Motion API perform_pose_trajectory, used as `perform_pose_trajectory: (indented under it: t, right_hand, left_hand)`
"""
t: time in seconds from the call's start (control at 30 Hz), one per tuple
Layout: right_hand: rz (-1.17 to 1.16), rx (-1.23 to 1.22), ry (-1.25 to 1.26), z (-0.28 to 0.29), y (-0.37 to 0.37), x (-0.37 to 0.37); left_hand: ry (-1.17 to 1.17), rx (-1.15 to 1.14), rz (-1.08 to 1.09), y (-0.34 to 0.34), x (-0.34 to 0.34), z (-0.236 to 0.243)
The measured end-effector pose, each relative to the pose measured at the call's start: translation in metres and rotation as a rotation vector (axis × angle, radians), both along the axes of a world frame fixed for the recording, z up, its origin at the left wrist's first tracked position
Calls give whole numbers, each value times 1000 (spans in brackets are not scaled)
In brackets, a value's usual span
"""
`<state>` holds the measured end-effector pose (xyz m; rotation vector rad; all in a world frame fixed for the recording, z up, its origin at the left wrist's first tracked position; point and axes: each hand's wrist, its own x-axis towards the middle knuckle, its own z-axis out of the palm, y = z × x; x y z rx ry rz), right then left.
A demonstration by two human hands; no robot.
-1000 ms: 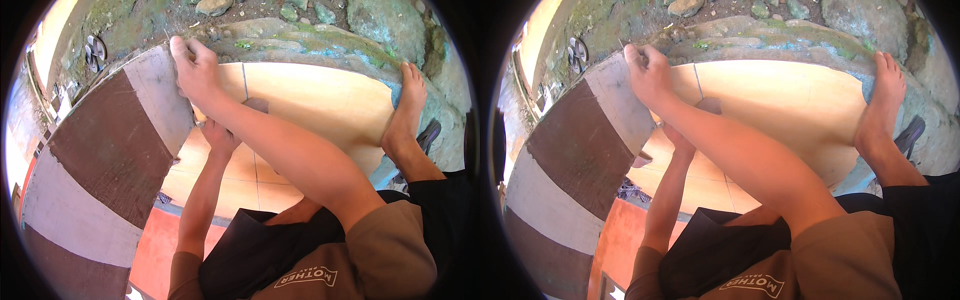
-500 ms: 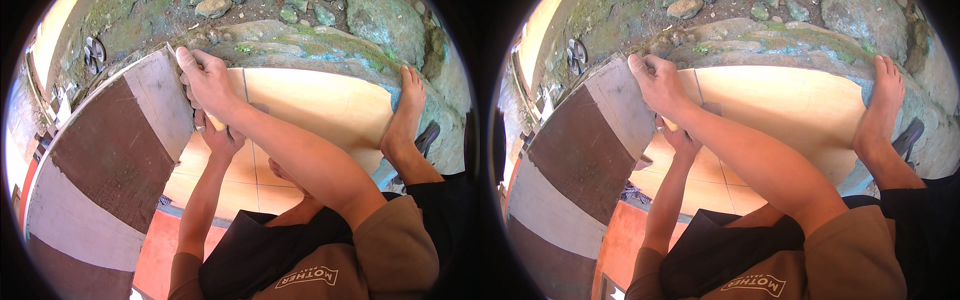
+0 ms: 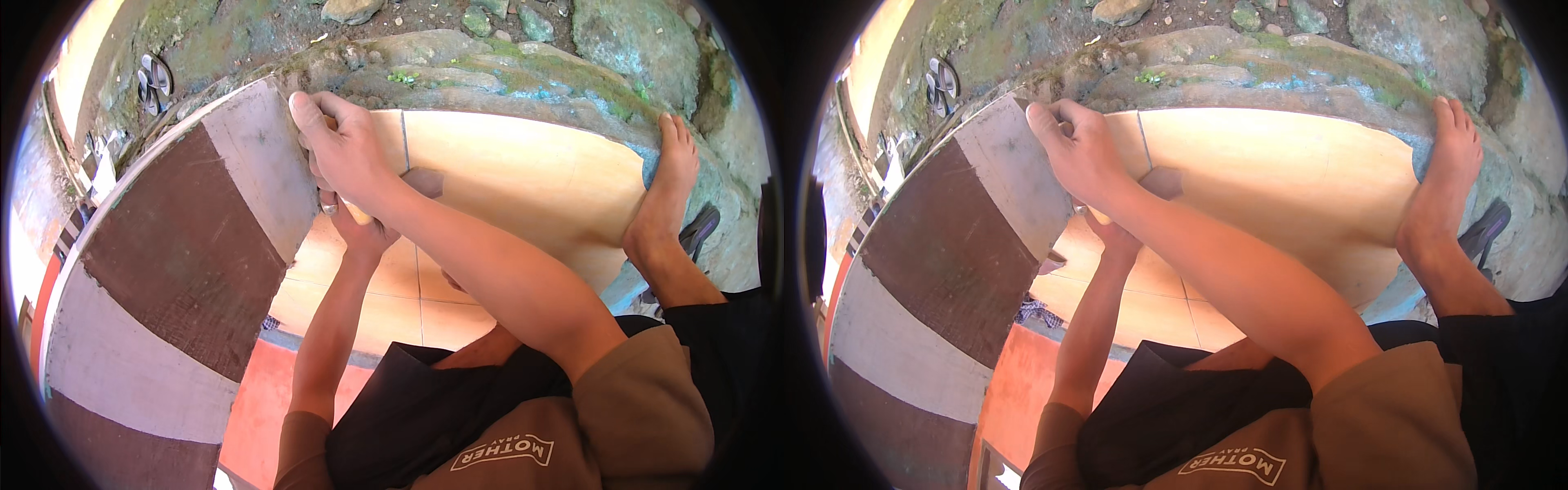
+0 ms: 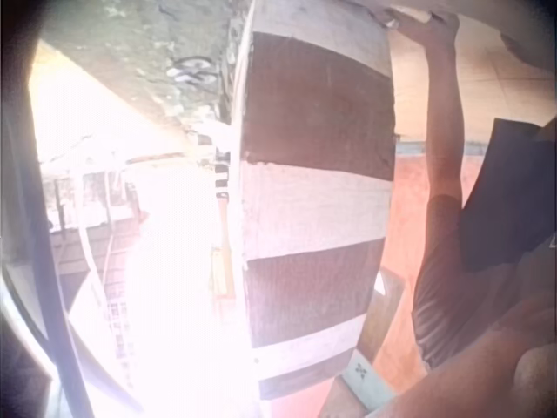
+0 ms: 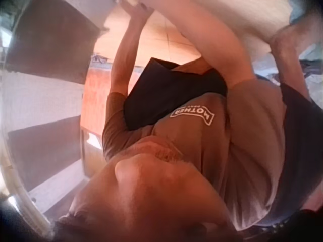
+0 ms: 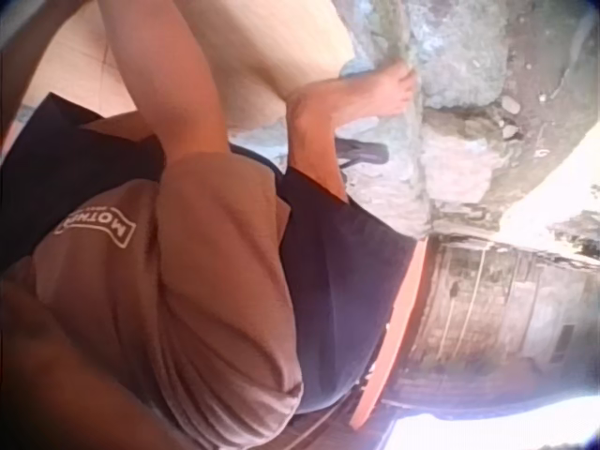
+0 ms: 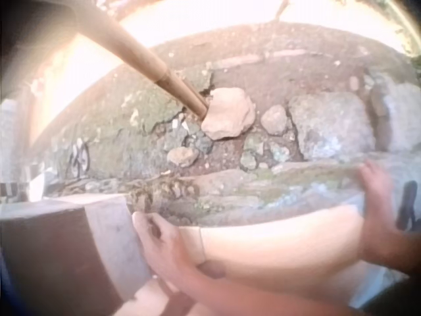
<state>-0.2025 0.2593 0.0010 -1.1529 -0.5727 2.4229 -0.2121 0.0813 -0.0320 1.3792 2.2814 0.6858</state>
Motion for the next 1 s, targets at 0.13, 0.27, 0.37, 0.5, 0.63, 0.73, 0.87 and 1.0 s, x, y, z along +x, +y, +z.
perform_pose_trajectory:
  t: [0.13, 0.27, 0.37, 0.5, 0.63, 0.73, 0.87, 1.0]
  right_hand:
    - [70, 61, -74, 10, 7, 3]
    - [95, 230, -234, 19, 9, 10]
    - [181, 561, -471, 25, 10, 34]
    - [295, 875, -750, 25, 17, 83]
    - [447, 1087, -819, 25, 13, 113]
    - [508, 1317, -856, 29, 9, 116]
    - [350, 1424, -655, 39, 18, 116]
    - [788, 1538, -196, 56, 6, 107]
  left_hand:
    - [-128, 28, 76, 8, 7, 2]
    - [-224, -22, 148, -3, 9, -6]
    - [-28, -75, 24, -15, -5, -16]
    - [57, 271, -164, 19, -5, 12]
    - [-19, 304, -201, 3, -3, 14]
    - [-71, 310, -196, -8, -4, 12]
    - [-166, 450, -76, -9, 3, 2]
    - [-38, 107, -93, -46, -2, -4]
